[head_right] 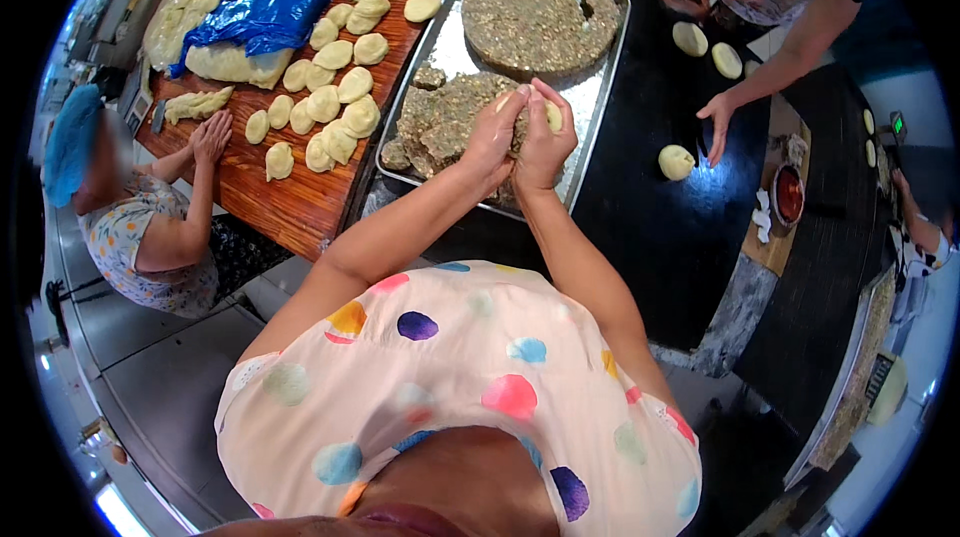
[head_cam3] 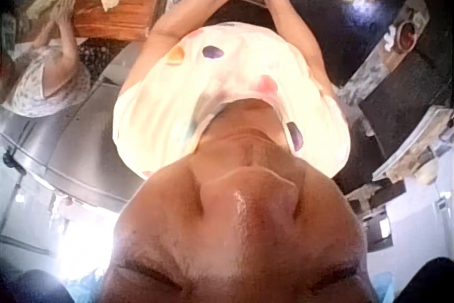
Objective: The person flattens small dough pieces, scoops a grainy filling from a tray, and encloses it within the dough to form round pastries. The finished items are placed on a black countertop. Another person is visible in the background preparing dough.
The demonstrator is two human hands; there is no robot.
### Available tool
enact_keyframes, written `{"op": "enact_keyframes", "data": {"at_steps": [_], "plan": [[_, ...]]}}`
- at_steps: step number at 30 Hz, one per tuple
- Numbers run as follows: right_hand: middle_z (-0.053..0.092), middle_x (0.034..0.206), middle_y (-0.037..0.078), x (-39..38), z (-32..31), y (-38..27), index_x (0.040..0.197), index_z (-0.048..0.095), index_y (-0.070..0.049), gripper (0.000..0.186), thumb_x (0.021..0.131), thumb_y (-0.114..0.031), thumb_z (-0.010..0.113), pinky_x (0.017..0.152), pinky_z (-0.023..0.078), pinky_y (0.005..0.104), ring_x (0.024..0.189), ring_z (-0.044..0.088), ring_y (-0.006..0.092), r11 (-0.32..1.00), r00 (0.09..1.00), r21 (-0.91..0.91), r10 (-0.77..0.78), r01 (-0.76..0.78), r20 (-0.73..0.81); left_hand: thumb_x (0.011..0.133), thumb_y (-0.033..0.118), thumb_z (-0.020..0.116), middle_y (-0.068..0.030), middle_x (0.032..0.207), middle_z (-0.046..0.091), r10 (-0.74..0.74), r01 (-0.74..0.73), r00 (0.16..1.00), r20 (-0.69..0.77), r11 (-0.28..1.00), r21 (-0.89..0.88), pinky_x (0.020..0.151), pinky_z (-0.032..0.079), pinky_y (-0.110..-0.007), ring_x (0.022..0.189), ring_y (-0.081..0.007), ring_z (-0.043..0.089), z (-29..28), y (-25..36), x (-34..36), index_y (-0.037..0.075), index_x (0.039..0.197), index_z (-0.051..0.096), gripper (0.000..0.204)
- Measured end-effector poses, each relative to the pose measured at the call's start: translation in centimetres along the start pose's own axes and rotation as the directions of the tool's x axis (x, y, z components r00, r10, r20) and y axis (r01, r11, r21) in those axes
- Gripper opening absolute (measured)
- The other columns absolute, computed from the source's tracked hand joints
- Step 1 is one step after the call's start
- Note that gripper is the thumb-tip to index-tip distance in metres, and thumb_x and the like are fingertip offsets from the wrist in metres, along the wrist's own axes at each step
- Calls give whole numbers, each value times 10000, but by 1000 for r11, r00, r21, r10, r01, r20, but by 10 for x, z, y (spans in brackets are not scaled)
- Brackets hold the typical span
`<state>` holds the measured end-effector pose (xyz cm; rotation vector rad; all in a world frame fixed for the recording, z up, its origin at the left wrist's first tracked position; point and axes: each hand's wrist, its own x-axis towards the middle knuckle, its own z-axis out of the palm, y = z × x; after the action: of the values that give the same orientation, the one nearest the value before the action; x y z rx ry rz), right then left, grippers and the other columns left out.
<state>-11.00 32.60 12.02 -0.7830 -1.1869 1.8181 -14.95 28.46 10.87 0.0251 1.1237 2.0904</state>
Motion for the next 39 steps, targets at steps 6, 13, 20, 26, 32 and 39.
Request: {"op": "enact_keyframes", "data": {"at_steps": [6, 13, 20, 26, 32, 39], "plan": [[632, 1185, 108, 7, -13, -5, 1177, 606, 47, 315, 970, -176, 524, 1028, 384, 302, 1145, 556, 199, 948, 962, -241, -155, 209, 226, 991, 248, 520, -45, 1090, 623, 76, -79, 997, 26, 987, 141, 850, 476, -268, 989, -134, 584, 4, 17, -6, 39, 1163, 586, 278], [652, 1158, 144, 24, -22, 6, 1124, 643, -5, 331, 967, -250, 486, 1067, 347, 356, 1147, 579, 302, 782, 919, -516, -181, 351, 350, 955, 609, 423, -36, 1067, 612, -129, 151, 983, -133, 973, 172, 888, 453, -285, 1001, -157, 595, 10, 13, 11, 108, 1150, 580, 560], [672, 947, 138, 7, -9, -23, 964, 661, -5, 221, 911, -209, 593, 837, 501, 373, 865, 642, 308, 657, 839, -537, -498, 529, 218, 955, 639, 365, -37, 1063, 581, -45, -13, 983, 178, 950, 313, 925, 441, -302, 1059, -161, 561, -1, 8, 27, 96, 1151, 543, 604], [675, 979, 111, 23, -2, -32, 1047, 649, -13, 202, 890, -139, 630, 902, 465, 331, 984, 624, 222, 918, 938, -197, -345, 345, 36, 986, 571, 352, -114, 1263, 513, -69, 85, 991, 113, 985, -148, 1000, 435, -360, 1147, -249, 536, 36, 21, 12, 59, 1345, 422, 630], [678, 986, 107, 11, 8, -19, 985, 683, -46, 201, 806, -10, 599, 969, 438, 394, 979, 618, 307, 686, 809, -445, -558, 576, 185, 1015, 462, 391, -112, 1236, 544, 40, -13, 975, 220, 992, -126, 1010, 433, -364, 1180, -242, 526, 4, -10, 38, 24, 1281, 489, 521], [540, 1300, 104, 11, -1, -42, 1313, 513, 26, 475, 1021, -338, 420, 1035, 377, 317, 1188, 512, 200, 989, 972, 118, -111, 88, 206, 965, 609, 388, -116, 1183, 581, -246, 235, 962, 120, 967, 99, 903, 467, -315, 1100, -193, 549, 6, 56, 3, 8, 1203, 561, 670]]}}
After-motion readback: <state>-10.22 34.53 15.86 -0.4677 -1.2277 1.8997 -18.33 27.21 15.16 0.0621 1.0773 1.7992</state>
